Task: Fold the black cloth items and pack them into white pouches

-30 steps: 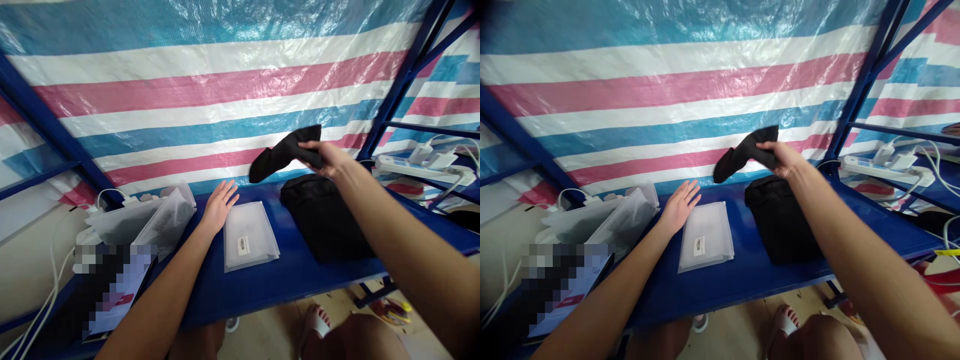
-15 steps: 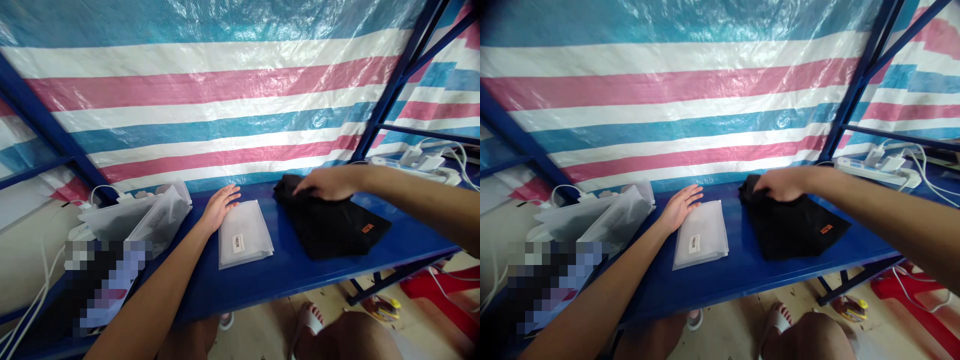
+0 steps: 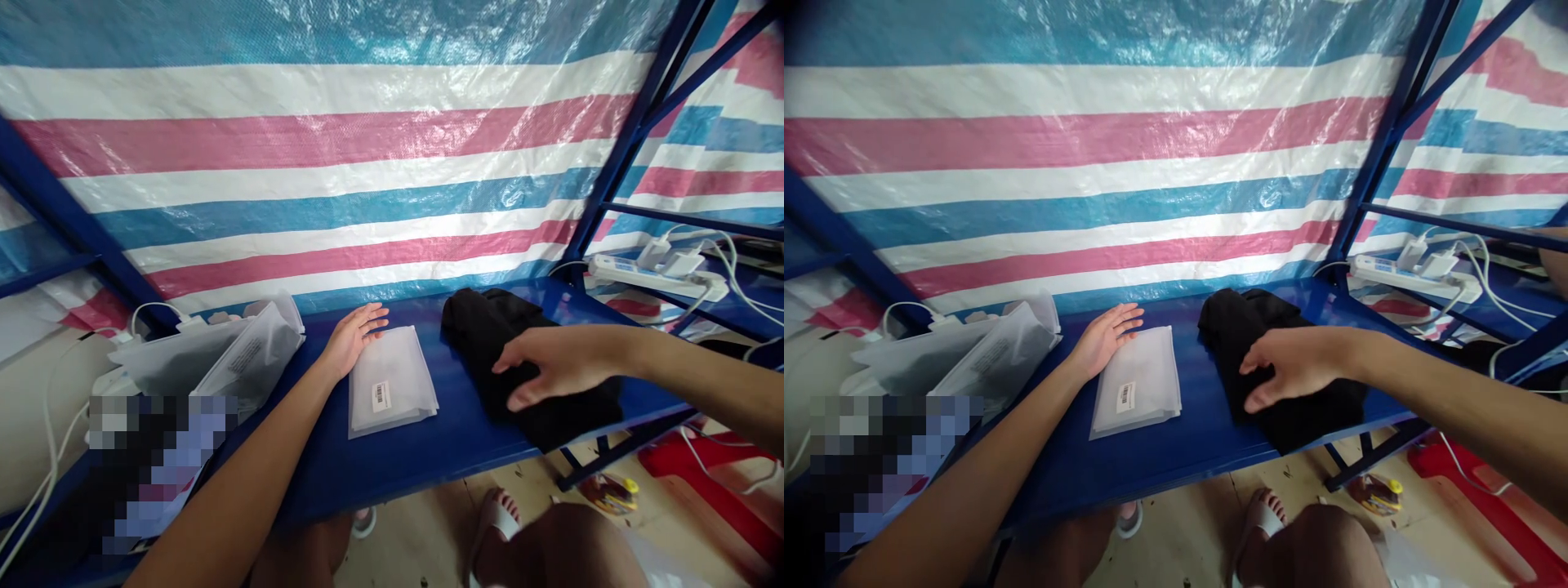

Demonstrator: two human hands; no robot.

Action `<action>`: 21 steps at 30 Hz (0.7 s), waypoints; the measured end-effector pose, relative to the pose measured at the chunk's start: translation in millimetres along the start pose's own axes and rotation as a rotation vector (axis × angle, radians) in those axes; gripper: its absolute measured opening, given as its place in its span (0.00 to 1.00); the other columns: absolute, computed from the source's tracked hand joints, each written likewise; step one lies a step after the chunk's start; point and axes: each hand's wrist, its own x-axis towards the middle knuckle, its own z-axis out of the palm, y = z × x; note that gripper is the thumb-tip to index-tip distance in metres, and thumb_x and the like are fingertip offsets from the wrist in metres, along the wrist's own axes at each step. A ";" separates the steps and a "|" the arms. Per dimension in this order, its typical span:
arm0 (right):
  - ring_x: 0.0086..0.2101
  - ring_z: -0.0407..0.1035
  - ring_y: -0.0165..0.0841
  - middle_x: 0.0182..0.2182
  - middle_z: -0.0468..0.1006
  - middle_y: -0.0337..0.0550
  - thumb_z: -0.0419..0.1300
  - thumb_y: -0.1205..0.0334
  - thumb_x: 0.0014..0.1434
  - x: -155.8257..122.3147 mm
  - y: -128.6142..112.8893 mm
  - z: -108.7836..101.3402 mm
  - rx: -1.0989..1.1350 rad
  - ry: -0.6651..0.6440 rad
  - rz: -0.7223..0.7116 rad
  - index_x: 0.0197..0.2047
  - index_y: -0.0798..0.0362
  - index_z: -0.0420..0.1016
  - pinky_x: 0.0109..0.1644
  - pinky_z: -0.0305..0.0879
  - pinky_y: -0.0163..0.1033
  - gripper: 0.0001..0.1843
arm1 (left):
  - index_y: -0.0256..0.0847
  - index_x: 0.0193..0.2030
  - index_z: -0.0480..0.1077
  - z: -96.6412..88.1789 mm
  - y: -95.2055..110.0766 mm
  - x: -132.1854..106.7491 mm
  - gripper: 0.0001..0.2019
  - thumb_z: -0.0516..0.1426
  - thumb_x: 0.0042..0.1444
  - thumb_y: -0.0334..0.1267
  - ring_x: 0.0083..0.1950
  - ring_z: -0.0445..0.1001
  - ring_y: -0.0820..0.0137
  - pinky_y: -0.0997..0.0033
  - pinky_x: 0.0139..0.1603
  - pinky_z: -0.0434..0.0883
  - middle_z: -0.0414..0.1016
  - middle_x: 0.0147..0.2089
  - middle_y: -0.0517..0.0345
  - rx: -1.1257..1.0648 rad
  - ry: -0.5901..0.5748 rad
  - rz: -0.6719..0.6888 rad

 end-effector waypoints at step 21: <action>0.42 0.84 0.49 0.46 0.88 0.63 0.68 0.50 0.57 -25.5 184.9 -24.4 0.835 0.430 0.519 0.45 0.50 0.85 0.44 0.76 0.49 0.16 | 0.38 0.57 0.82 0.5 0.6 1.5 0.25 0.68 0.63 0.57 0.57 0.80 0.56 0.62 0.53 0.74 0.81 0.63 0.39 0.006 0.010 -0.039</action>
